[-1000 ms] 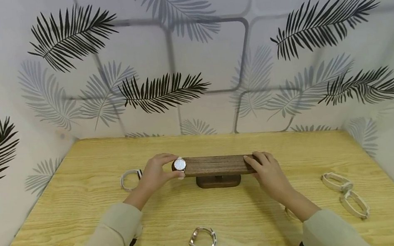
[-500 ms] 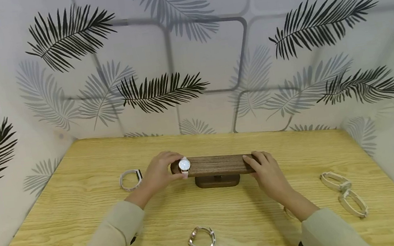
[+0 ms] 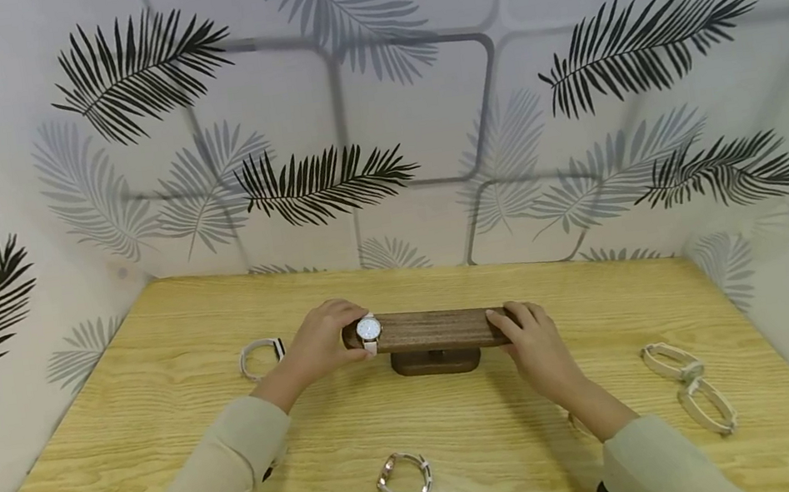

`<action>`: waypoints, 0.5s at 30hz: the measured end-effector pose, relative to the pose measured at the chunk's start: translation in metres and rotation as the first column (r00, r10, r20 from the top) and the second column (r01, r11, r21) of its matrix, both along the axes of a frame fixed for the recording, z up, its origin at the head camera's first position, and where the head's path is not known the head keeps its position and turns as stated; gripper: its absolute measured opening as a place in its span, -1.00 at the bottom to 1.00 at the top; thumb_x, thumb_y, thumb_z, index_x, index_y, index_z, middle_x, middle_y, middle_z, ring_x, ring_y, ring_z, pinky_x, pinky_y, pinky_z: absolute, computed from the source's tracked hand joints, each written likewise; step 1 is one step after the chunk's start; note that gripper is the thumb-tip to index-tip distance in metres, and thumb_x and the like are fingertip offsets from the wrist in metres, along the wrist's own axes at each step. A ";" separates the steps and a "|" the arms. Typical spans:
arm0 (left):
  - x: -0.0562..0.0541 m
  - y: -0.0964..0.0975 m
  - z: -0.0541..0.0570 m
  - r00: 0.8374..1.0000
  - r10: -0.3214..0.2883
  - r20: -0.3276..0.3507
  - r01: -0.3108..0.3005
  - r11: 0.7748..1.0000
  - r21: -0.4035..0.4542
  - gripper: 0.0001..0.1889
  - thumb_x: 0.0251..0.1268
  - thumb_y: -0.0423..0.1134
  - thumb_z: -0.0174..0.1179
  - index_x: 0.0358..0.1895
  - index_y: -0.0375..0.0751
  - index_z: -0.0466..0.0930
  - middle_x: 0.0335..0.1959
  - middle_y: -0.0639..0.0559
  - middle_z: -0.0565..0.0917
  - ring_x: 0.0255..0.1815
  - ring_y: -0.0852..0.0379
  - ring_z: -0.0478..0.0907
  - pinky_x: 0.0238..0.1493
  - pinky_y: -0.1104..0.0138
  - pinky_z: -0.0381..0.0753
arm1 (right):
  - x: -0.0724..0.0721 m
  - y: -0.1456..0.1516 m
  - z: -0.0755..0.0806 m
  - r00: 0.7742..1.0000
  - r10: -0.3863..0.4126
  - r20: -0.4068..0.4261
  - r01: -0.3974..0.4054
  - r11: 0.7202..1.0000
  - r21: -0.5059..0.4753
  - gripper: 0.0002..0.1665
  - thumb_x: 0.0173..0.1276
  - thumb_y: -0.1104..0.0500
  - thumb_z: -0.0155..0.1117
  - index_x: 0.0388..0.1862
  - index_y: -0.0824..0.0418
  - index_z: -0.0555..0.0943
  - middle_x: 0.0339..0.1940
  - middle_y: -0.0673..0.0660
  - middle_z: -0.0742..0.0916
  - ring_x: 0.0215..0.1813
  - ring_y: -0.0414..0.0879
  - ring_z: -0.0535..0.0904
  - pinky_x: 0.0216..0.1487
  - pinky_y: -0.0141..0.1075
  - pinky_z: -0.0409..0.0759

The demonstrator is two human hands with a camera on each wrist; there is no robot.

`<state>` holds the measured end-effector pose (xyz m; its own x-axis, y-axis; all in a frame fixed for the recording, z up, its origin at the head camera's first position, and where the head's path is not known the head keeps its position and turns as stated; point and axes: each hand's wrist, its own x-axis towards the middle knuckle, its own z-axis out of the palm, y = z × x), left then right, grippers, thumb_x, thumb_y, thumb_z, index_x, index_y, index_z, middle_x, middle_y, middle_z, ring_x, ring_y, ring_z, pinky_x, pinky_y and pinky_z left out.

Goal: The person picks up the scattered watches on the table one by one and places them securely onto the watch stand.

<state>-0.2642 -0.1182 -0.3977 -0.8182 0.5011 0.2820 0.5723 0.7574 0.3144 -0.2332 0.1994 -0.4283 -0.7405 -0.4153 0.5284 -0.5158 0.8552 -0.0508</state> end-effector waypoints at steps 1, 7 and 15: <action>0.000 0.000 0.000 1.000 0.001 -0.003 -0.001 1.000 -0.002 -0.37 -0.06 -0.09 0.42 0.13 -0.30 0.52 0.07 -0.15 0.58 0.17 -0.12 0.45 0.20 -0.06 0.41 | 0.000 0.000 0.000 1.000 -0.001 0.002 0.001 1.000 0.001 -0.42 0.00 0.38 0.44 0.08 0.26 0.54 0.04 0.36 0.54 0.04 0.29 0.46 0.02 0.12 0.51; 0.001 0.000 0.000 1.000 -0.003 -0.018 0.003 1.000 0.006 -0.37 -0.07 -0.11 0.44 0.12 -0.31 0.53 0.06 -0.16 0.59 0.15 -0.12 0.46 0.19 -0.04 0.43 | 0.000 -0.001 0.001 1.000 -0.003 0.006 0.003 1.000 0.003 -0.43 0.02 0.37 0.43 0.08 0.26 0.54 0.04 0.36 0.54 0.04 0.29 0.45 0.01 0.12 0.51; 0.002 0.007 0.001 0.999 -0.037 -0.023 0.037 0.999 -0.002 -0.38 -0.04 -0.11 0.42 0.13 -0.31 0.52 0.07 -0.15 0.58 0.15 -0.10 0.46 0.20 -0.01 0.44 | 0.000 -0.001 0.001 1.000 0.000 0.008 0.000 1.000 0.002 -0.42 0.02 0.38 0.42 0.09 0.27 0.53 0.05 0.36 0.53 0.02 0.28 0.45 -0.02 0.11 0.52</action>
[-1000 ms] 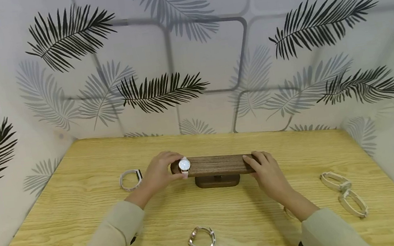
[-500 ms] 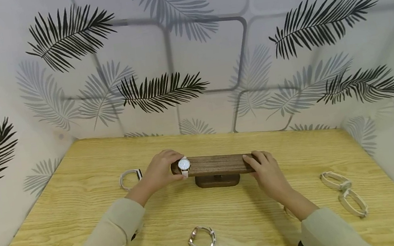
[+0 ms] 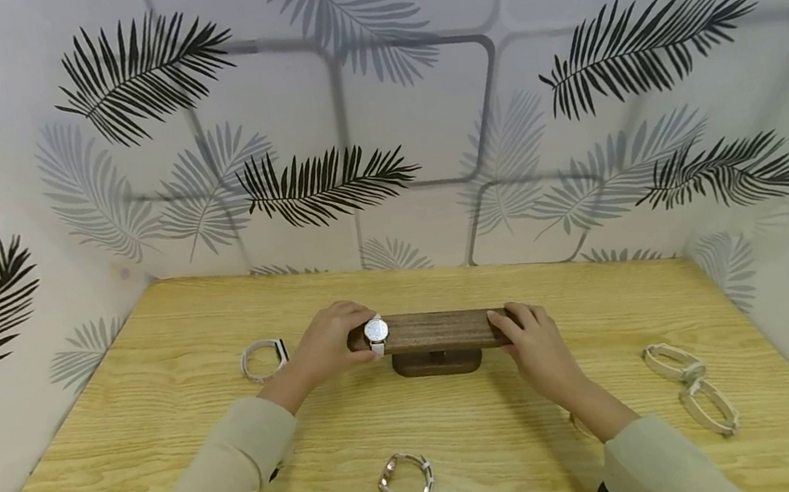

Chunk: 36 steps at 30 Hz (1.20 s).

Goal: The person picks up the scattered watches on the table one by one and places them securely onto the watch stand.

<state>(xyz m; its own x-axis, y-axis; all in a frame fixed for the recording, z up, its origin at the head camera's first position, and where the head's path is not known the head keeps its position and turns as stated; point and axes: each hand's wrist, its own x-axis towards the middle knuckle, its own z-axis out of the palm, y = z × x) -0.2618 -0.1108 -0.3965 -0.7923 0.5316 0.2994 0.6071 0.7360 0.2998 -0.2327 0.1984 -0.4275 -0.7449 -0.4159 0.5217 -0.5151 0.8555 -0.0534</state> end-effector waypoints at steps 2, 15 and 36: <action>0.000 0.007 0.000 1.000 -0.026 -0.009 0.026 1.000 0.002 -0.39 -0.03 -0.10 0.41 0.12 -0.32 0.52 0.07 -0.15 0.59 0.15 -0.10 0.46 0.19 0.00 0.44 | 0.000 0.002 0.000 1.000 -0.005 0.005 0.005 1.000 0.011 -0.41 0.02 0.38 0.42 0.10 0.26 0.53 0.06 0.36 0.53 0.02 0.27 0.45 -0.01 0.10 0.52; -0.006 0.029 -0.003 0.999 -0.001 -0.054 0.000 1.000 -0.007 -0.42 -0.04 -0.03 0.40 0.08 -0.25 0.56 0.04 -0.10 0.61 0.14 -0.07 0.48 0.14 -0.01 0.46 | -0.002 0.000 -0.002 1.000 -0.009 -0.030 0.010 1.000 0.024 -0.38 0.00 0.35 0.44 0.11 0.25 0.51 0.02 0.34 0.54 -0.05 0.22 0.46 -0.08 0.04 0.53; -0.007 0.054 -0.001 0.999 -0.032 -0.002 0.032 0.999 -0.034 -0.40 0.02 -0.02 0.36 0.13 -0.25 0.52 0.11 -0.11 0.57 0.20 -0.07 0.43 0.24 -0.03 0.38 | -0.001 0.002 0.002 1.000 0.002 -0.022 -0.001 0.999 0.032 -0.34 -0.06 0.39 0.47 0.11 0.23 0.51 0.00 0.33 0.54 -0.06 0.21 0.46 -0.10 0.05 0.55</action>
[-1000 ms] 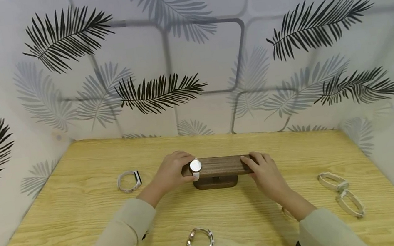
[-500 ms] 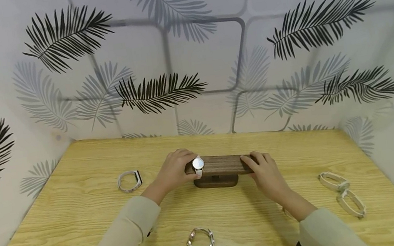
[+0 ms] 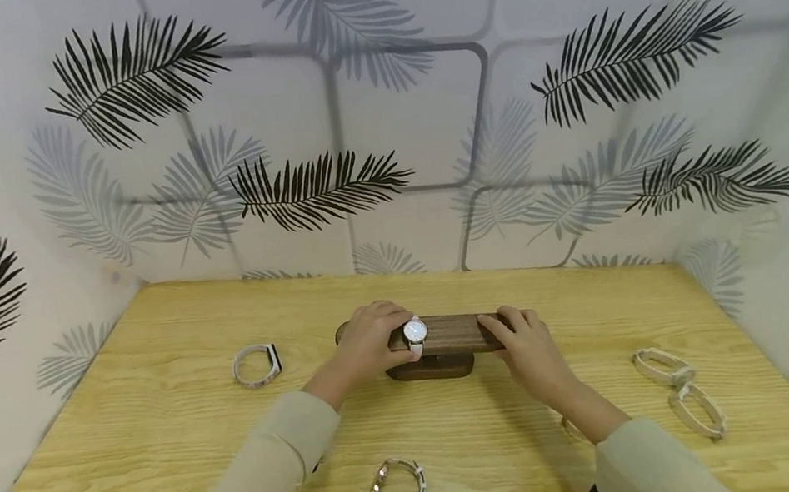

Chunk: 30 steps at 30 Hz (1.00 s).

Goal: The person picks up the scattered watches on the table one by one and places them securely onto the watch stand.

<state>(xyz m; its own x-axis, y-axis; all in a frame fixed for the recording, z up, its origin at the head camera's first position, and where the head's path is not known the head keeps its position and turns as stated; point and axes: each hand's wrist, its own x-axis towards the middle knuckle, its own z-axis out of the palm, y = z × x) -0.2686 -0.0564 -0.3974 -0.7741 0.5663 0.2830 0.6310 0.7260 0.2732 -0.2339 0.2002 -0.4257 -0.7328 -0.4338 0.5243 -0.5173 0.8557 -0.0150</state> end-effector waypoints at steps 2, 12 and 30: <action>0.001 0.003 0.000 1.000 -0.001 0.000 0.001 1.000 -0.002 -0.41 0.02 -0.01 0.36 0.13 -0.24 0.52 0.11 -0.11 0.57 0.21 -0.08 0.42 0.24 -0.03 0.37 | 0.001 -0.001 0.000 1.000 0.002 0.001 -0.002 1.000 -0.007 -0.34 -0.06 0.39 0.47 0.10 0.23 0.51 0.00 0.33 0.54 -0.06 0.21 0.46 -0.10 0.05 0.55; 0.000 0.006 -0.004 1.000 0.003 -0.025 -0.004 1.000 -0.025 -0.40 0.02 0.00 0.36 0.14 -0.21 0.52 0.12 -0.08 0.57 0.21 -0.05 0.43 0.22 0.02 0.40 | 0.003 -0.003 0.000 1.000 -0.003 0.016 0.003 1.000 -0.009 -0.36 -0.03 0.38 0.46 0.10 0.24 0.51 0.01 0.33 0.54 -0.05 0.21 0.46 -0.07 0.04 0.54; 0.005 -0.028 -0.015 0.990 0.094 -0.105 -0.084 0.992 0.095 -0.31 -0.09 -0.01 0.42 0.16 -0.29 0.50 0.13 -0.11 0.55 0.18 -0.08 0.44 0.19 0.00 0.43 | 0.005 0.013 0.008 0.991 0.090 0.095 -0.076 0.988 -0.137 -0.36 -0.01 0.42 0.42 0.13 0.35 0.48 0.11 0.42 0.53 0.13 0.33 0.42 0.07 0.16 0.50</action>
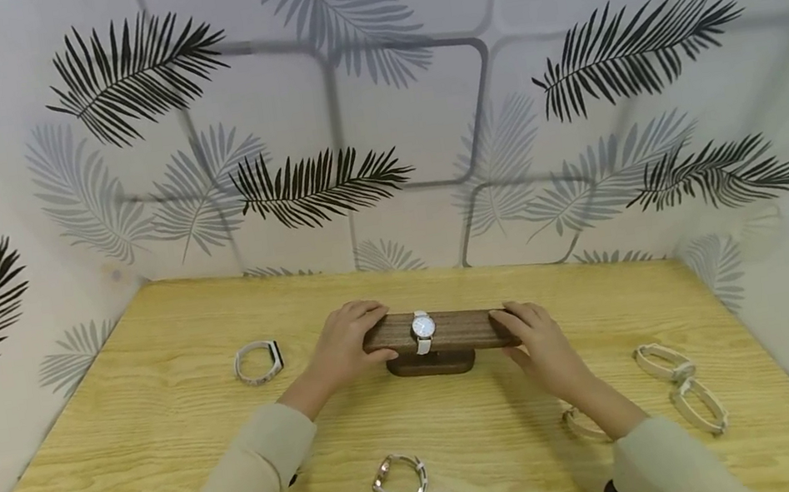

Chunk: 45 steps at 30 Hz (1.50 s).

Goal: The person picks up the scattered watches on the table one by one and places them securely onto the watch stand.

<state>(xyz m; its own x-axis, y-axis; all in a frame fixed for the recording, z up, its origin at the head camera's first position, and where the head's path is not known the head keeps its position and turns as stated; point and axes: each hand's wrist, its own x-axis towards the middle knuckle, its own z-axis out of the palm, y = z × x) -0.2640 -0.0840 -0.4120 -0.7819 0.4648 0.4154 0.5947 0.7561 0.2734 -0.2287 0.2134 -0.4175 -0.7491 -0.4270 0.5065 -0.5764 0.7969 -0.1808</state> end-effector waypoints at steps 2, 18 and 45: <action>0.000 -0.004 -0.001 1.000 -0.007 -0.003 0.007 1.000 0.008 -0.31 -0.08 -0.03 0.42 0.16 -0.30 0.49 0.13 -0.13 0.55 0.17 -0.09 0.45 0.20 0.00 0.43 | 0.004 0.004 0.004 1.000 0.001 -0.002 -0.001 1.000 -0.014 -0.35 -0.02 0.43 0.42 0.13 0.35 0.48 0.11 0.42 0.52 0.14 0.34 0.41 0.07 0.17 0.49; 0.003 -0.020 -0.008 1.000 -0.023 -0.015 0.024 0.996 0.083 -0.36 -0.05 -0.12 0.42 0.15 -0.35 0.49 0.11 -0.18 0.55 0.15 -0.13 0.46 0.19 0.00 0.45 | 0.057 0.059 0.008 0.984 -0.119 0.129 0.140 0.976 -0.169 -0.43 0.09 0.39 0.34 0.09 0.53 0.41 0.02 0.47 0.55 0.08 0.39 0.42 0.00 0.29 0.44; 0.007 -0.018 -0.002 0.995 -0.041 0.091 0.032 0.994 0.107 -0.40 0.02 -0.19 0.37 0.16 -0.39 0.46 0.12 -0.21 0.50 0.18 -0.14 0.42 0.17 0.07 0.49 | 0.099 0.087 -0.032 0.806 -0.340 0.484 0.435 0.896 -0.095 -0.35 -0.08 0.09 0.52 -0.17 0.57 0.54 -0.35 0.22 0.62 -0.26 -0.02 0.51 -0.27 -0.26 0.58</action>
